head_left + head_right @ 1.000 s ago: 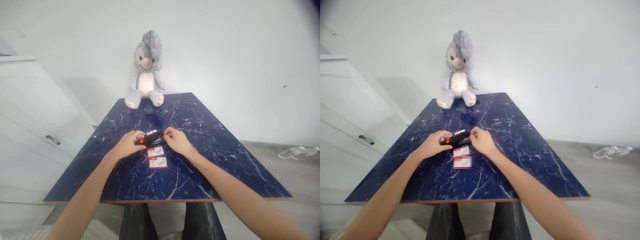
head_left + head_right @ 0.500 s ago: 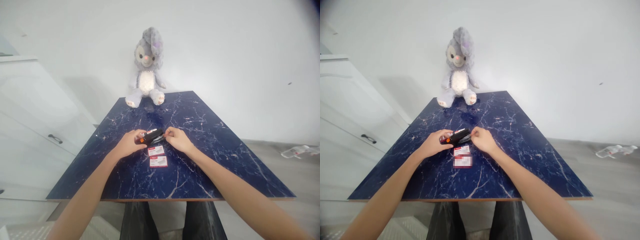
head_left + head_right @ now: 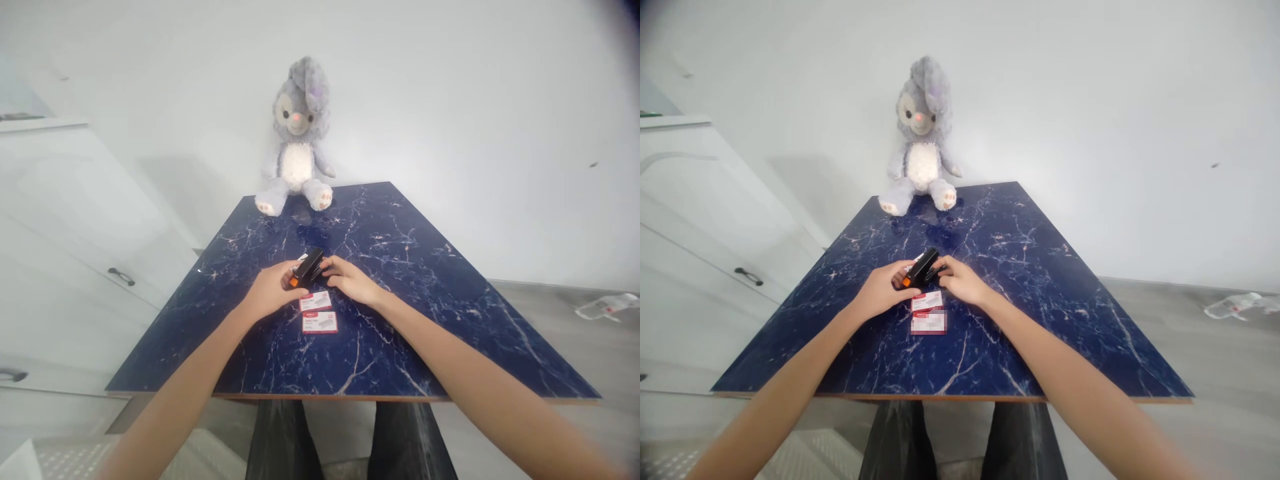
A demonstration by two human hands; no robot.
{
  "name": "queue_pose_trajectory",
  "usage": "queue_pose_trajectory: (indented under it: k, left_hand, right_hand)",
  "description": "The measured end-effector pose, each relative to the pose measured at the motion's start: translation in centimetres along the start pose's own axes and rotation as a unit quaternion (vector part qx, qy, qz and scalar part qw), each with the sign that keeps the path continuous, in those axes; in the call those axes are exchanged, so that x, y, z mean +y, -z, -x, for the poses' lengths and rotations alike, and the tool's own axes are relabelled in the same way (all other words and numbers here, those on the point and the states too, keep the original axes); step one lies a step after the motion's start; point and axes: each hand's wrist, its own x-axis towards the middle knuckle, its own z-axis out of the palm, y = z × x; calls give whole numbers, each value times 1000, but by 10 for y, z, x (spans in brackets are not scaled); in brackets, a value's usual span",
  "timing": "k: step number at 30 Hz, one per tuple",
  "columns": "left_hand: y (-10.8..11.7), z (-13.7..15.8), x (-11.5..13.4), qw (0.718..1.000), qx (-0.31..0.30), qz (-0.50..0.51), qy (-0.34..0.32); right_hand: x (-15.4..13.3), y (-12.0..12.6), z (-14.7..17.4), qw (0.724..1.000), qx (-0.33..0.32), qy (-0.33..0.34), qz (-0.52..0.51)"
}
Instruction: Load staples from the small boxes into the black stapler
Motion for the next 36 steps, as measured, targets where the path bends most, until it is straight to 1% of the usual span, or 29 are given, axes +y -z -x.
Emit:
queue_pose_trajectory:
  k: [3,5,7,8,9,10,12,13,14,16,18,20,22,25,27,29,32,36]
  left_hand:
    - [-7,3,5,996,-35,75,-26]
    - [-10,5,6,990,-68,119,-34]
    - [-10,5,5,989,-72,121,-36]
    - [-9,4,3,993,-53,103,-36]
    - [-7,3,1,997,-17,73,-35]
    - [-4,1,-2,999,30,32,-32]
    - [3,-3,-10,991,119,-63,-20]
    - [7,-5,-15,984,141,-105,-16]
    - [10,-7,-20,981,140,-134,-15]
    - [13,-9,-29,982,104,-153,-24]
    - [13,-9,-33,988,69,-137,-29]
    - [11,-8,-32,992,53,-109,-24]
    - [8,-6,-28,997,36,-71,-16]
    - [4,-3,-18,999,-18,27,-5]
    - [2,-1,-11,992,-59,108,1]
    - [-1,1,-6,984,-84,158,-5]
    - [-6,2,-2,985,-76,156,-20]
    - [-9,1,-2,992,-50,98,-59]
  right_hand:
    - [5,-6,-3,999,24,-3,-30]
    - [5,-5,-3,998,23,-12,-55]
    - [1,-2,-1,998,14,-18,-54]
    - [-2,0,1,999,18,-15,-32]
    - [-7,3,3,999,30,-9,6]
    - [-12,7,5,997,47,2,59]
    - [-25,14,11,982,64,34,177]
    - [-32,18,14,973,46,48,222]
    - [-38,22,17,967,13,56,250]
    - [-48,27,22,960,-63,63,267]
    - [-55,30,27,955,-131,61,259]
    - [-60,30,30,951,-183,48,243]
    - [-64,29,33,948,-221,28,225]
    - [-70,29,38,946,-262,-1,193]
    - [-74,28,41,942,-286,-13,178]
    - [-77,26,44,935,-304,-14,181]
    - [-75,19,47,927,-323,5,189]
    - [-70,3,47,922,-319,37,217]
